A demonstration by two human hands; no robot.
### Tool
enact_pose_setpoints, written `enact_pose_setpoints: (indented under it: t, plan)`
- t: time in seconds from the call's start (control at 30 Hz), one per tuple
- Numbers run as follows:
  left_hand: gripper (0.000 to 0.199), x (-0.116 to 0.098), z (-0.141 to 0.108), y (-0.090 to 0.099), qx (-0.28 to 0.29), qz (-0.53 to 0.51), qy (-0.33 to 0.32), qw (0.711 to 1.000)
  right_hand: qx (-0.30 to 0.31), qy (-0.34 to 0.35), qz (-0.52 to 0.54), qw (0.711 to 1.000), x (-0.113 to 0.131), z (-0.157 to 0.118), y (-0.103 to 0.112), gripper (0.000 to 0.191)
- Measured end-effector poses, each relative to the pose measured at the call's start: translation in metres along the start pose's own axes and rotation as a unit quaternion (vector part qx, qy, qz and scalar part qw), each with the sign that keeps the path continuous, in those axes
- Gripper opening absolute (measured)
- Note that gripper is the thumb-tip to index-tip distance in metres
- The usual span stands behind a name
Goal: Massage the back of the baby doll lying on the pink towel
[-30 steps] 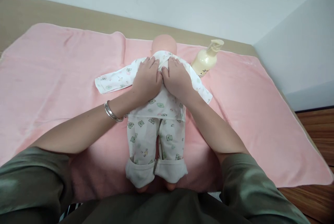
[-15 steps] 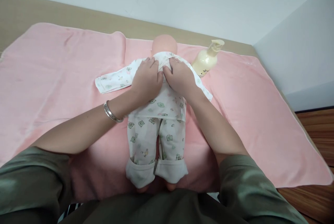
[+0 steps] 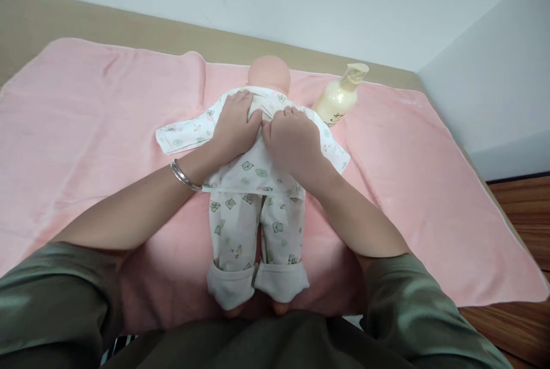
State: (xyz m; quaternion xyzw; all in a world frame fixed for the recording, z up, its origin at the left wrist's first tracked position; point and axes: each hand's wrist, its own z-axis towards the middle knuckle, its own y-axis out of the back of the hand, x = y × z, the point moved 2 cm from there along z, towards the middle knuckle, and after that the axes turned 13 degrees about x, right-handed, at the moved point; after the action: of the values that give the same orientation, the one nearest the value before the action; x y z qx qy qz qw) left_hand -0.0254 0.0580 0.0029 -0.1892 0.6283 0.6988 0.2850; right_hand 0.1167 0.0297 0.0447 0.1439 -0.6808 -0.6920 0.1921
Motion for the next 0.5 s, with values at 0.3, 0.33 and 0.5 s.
enact_pose_setpoints:
  t: [0.3,0.33,0.5]
  plan:
    - [0.052,0.005,-0.002,-0.005,-0.034,-0.029,0.0,0.999,0.067,-0.005,0.13,0.989,-0.015,0.03,-0.004,0.053]
    - [0.05,0.005,-0.002,-0.005,-0.042,-0.03,0.0,0.999,0.074,-0.005,0.14,0.987,-0.017,0.035,-0.006,0.06]
    - [0.046,0.004,-0.005,-0.007,-0.06,-0.03,-0.003,0.998,0.052,-0.012,0.15,0.987,-0.013,0.033,-0.017,0.063]
